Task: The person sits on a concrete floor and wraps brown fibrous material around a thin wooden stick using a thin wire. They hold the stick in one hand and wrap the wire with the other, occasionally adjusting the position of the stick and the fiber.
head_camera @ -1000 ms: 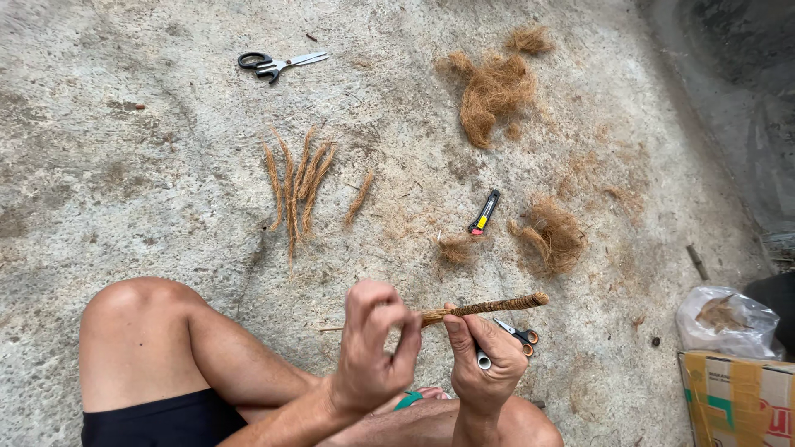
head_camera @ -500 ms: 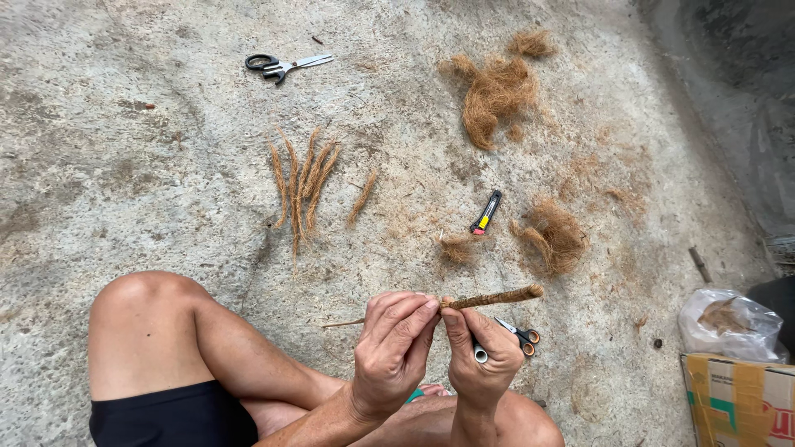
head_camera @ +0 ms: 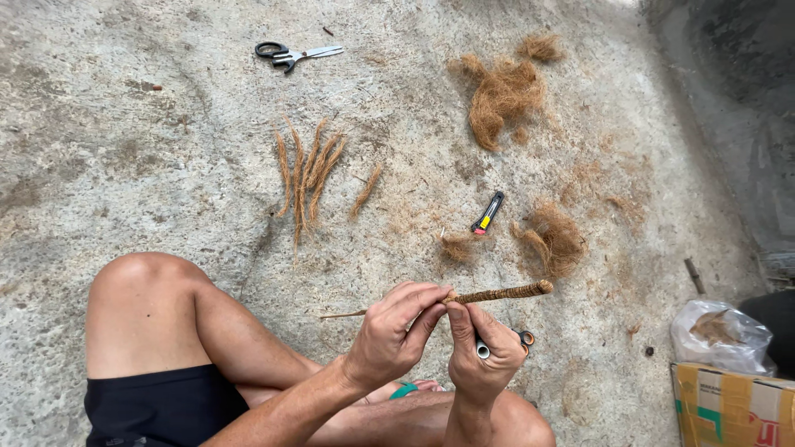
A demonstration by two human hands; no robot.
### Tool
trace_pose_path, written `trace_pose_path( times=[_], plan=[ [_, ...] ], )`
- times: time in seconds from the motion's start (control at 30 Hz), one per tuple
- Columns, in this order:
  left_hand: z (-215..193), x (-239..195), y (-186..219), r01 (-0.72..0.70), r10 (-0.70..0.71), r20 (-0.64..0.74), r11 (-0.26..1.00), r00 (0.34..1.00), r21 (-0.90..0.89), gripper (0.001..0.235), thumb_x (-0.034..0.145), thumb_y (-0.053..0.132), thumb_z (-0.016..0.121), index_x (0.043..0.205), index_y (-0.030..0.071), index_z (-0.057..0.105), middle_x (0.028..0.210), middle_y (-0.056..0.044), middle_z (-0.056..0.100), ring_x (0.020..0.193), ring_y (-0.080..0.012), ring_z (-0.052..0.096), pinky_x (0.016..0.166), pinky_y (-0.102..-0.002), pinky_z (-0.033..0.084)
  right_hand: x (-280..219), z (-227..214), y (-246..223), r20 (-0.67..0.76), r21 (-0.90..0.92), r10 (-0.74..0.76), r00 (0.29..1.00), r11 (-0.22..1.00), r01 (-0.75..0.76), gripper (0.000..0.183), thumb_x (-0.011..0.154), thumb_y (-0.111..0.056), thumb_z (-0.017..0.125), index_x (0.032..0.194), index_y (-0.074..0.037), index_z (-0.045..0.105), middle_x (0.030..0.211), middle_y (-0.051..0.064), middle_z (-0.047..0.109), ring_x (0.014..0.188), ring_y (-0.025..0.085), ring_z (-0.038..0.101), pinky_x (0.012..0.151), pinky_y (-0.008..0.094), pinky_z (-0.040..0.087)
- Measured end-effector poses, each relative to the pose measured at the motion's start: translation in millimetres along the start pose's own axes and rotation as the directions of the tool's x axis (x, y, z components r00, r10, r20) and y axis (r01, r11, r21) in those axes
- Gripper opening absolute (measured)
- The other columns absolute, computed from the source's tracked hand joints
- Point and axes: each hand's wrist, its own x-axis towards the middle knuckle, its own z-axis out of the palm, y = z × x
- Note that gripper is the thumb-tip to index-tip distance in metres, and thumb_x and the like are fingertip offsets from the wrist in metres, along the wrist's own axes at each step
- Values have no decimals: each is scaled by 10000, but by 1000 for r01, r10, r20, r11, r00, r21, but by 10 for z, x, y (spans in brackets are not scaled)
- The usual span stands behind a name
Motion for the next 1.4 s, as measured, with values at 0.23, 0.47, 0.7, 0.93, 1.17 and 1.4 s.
trace_pose_path(
  times=[0.23,0.47,0.7,0.93,1.17,1.4],
  plan=[
    [-37,117,-69,68,-65,177,998,982,-7,124,1012,56,610,1102,-29,612,1033,-165,663,918,-308,672,788,-402,550,-28,55,58,-55,57,-17,998,998,21,131,953,-23,777,1049,63,750,833,88,756,713,44,624,604,196,485],
    [-148,239,-187,56,-27,283,994,959,-94,147,1074,117,548,1150,-1,592,1039,-155,655,972,-297,662,840,-408,539,0,71,18,5,62,72,997,995,-73,190,967,-20,737,1139,62,747,868,86,763,739,46,632,638,183,490],
    [-235,344,-321,332,-200,440,911,875,-245,190,1085,173,506,1146,21,601,796,-44,657,729,-156,645,680,-326,553,168,8,-84,94,-10,92,991,996,-91,181,957,-35,742,1119,42,762,822,62,764,689,27,627,589,169,473],
    [-262,344,-351,345,-228,456,919,860,-191,219,1079,227,522,1169,39,590,714,-28,552,656,-132,523,596,-330,456,262,-32,-103,160,-79,59,985,996,-47,73,938,-58,760,923,12,750,650,-13,653,576,-6,517,492,176,360],
    [-246,317,-365,307,-167,473,922,865,-236,259,1098,275,465,1165,47,570,756,-28,543,713,-144,539,642,-343,469,200,-82,67,192,-3,62,979,998,-63,211,1004,-145,694,854,2,711,629,-38,593,554,7,467,485,199,335],
    [-227,271,-342,359,-226,495,913,839,-193,263,1074,289,472,1145,56,571,726,-37,541,689,-148,543,632,-352,474,80,-71,263,220,194,179,959,955,-223,331,1052,-259,651,844,-5,682,698,-24,606,605,22,481,528,195,337]
  ],
)
